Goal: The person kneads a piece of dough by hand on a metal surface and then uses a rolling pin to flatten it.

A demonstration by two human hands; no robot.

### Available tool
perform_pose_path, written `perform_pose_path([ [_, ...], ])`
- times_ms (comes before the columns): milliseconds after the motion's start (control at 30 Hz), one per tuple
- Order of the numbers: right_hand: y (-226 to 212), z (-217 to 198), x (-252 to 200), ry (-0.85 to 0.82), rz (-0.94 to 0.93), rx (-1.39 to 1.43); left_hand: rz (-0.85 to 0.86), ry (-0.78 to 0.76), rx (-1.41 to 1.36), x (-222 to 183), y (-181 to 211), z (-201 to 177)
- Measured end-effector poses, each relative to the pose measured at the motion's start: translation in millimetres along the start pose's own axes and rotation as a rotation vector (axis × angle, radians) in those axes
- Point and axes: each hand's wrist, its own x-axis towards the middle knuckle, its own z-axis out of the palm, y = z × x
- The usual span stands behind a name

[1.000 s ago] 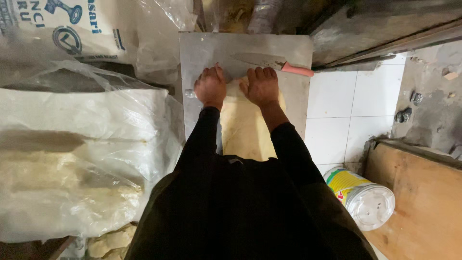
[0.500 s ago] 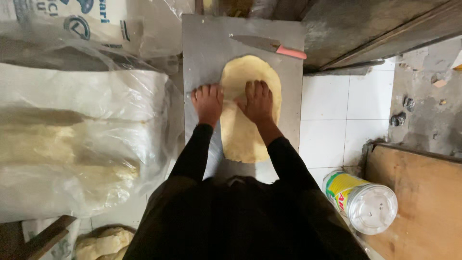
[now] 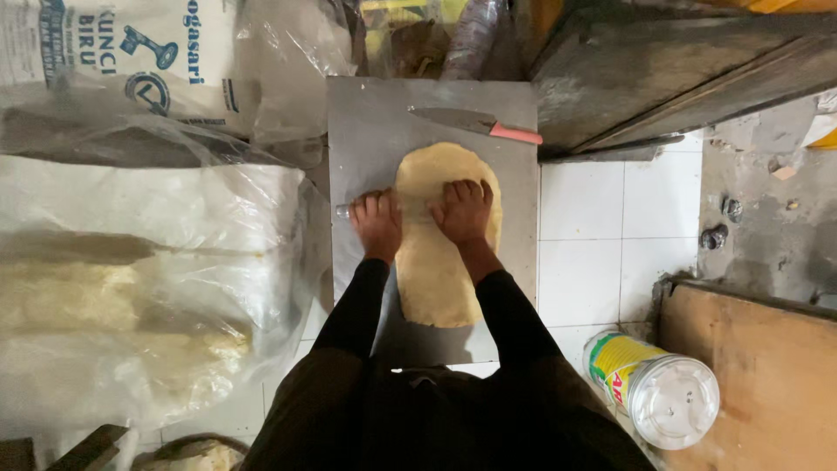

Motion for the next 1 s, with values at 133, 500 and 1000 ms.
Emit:
perform_pose_path([
  [133,9,11,51,0.085,-0.008,0.077,-0.037,0.070,-0.016,52,-3,18],
  [500,22,25,142,0.067,-0.349,0.079,-0.216,0.098,0.101,140,-6,47],
  [1000,26,48,132,0.161,-0.024,-0.173,-0.147,0.087,0.185,134,-7,36],
])
